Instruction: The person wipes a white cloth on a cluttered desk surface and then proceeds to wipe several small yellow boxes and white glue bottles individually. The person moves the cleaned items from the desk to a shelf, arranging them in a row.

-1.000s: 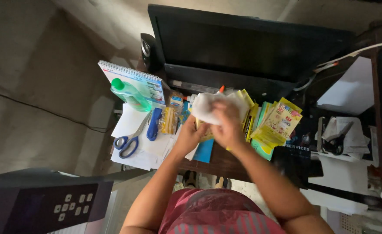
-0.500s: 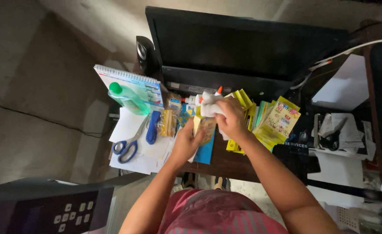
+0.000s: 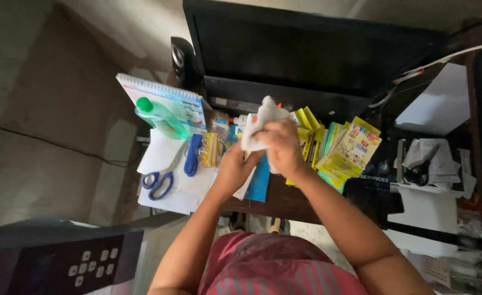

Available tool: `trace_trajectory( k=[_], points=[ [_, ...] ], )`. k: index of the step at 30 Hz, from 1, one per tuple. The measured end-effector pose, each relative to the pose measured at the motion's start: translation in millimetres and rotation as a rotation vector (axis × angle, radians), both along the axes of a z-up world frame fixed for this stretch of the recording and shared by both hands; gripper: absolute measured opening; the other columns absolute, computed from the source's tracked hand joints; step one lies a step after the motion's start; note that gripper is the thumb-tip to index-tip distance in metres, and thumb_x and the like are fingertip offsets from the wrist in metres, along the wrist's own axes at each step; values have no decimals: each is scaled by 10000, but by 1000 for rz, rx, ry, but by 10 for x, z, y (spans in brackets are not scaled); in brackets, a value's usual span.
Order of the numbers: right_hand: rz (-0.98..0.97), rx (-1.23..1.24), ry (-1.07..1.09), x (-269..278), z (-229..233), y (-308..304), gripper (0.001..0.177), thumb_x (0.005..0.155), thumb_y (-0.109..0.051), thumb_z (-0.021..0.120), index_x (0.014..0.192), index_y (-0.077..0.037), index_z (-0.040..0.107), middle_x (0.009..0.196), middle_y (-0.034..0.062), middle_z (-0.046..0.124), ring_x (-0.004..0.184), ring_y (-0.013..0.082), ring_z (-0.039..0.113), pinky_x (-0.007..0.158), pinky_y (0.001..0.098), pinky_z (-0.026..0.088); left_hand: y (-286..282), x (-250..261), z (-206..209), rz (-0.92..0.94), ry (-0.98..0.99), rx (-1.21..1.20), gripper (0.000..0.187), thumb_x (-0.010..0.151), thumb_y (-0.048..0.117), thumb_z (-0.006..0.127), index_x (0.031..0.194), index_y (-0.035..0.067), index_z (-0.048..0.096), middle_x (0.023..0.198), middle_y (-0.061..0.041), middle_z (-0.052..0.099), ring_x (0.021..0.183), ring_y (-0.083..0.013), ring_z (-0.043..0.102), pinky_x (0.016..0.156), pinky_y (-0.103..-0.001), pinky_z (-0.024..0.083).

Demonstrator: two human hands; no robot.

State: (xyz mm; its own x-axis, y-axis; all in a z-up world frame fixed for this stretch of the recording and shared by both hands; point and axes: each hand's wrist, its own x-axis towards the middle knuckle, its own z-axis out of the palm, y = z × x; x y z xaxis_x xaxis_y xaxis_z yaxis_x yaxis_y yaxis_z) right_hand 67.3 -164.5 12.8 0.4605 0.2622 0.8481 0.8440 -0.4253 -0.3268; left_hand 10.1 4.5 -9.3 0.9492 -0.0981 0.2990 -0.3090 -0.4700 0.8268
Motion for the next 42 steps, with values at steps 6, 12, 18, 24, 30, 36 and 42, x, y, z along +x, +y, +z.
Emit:
trace_trajectory(
  k=[6, 12, 18, 24, 30, 36, 42],
  points=[
    [-264, 154, 443, 242, -459, -612, 398, 884, 176, 524, 1161, -68, 671, 1147, 109, 672, 1082, 244, 687, 919, 365, 607, 108, -22, 185, -11, 178, -470, 371, 1023, 74, 578, 1390, 63, 527, 1108, -32, 673, 945, -132, 659, 771, -281, 581],
    [219, 383, 334, -223, 50, 301, 504, 926, 28, 496, 1424, -51, 494, 1483, 203, 503, 1396, 415, 477, 1161, 533, 421, -246, 154, -617, 36, 189, -890, 322, 1116, 96, 518, 1409, -13, 595, 1280, -70, 683, 1139, -124, 645, 962, -261, 557],
    [-112, 291, 616, -524, 125, 332, 484, 1048, -104, 583, 1516, -74, 464, 1410, 249, 618, 1239, 403, 669, 999, 463, 588, -403, 20, -99, 167, 256, -976, 459, 1115, 178, 478, 1565, 105, 419, 1250, -57, 613, 891, -146, 501, 705, -270, 421],
    [-225, 490, 947, -187, -198, 233, 514, 1013, -286, 607, 1461, -49, 521, 1185, 173, 716, 952, 264, 743, 779, 417, 626, -448, 11, 188, 77, 170, -1139, 453, 1090, 266, 404, 1511, 118, 327, 1367, -32, 572, 1241, -130, 581, 1039, -292, 518],
    [421, 900, 1529, -338, -205, -16, 616, 973, -461, 589, 1435, -66, 485, 1171, 114, 704, 1038, 236, 710, 934, 450, 590, -212, 277, -158, 244, 131, -693, 536, 1109, 377, 355, 1542, 72, 273, 1347, -127, 513, 1168, -194, 558, 1027, -367, 490],
    [283, 950, 1408, -125, -382, 45, 555, 996, -454, 574, 1424, -103, 529, 1170, 94, 704, 1028, 209, 695, 930, 372, 570, -503, 90, -325, -93, 205, -654, 900, 1091, 623, 350, 1658, -4, 40, 1675, -167, 211, 1551, -315, 248, 1253, -376, 249],
    [170, 802, 1555, -434, -306, 53, 459, 1035, -435, 497, 1361, -124, 584, 988, 91, 678, 800, 191, 663, 709, 364, 587, -618, 58, 333, 80, 570, -678, 1001, 896, 518, 545, 1615, 29, 48, 1471, -269, 439, 1353, -407, 488, 1152, -507, 412]
  ],
)
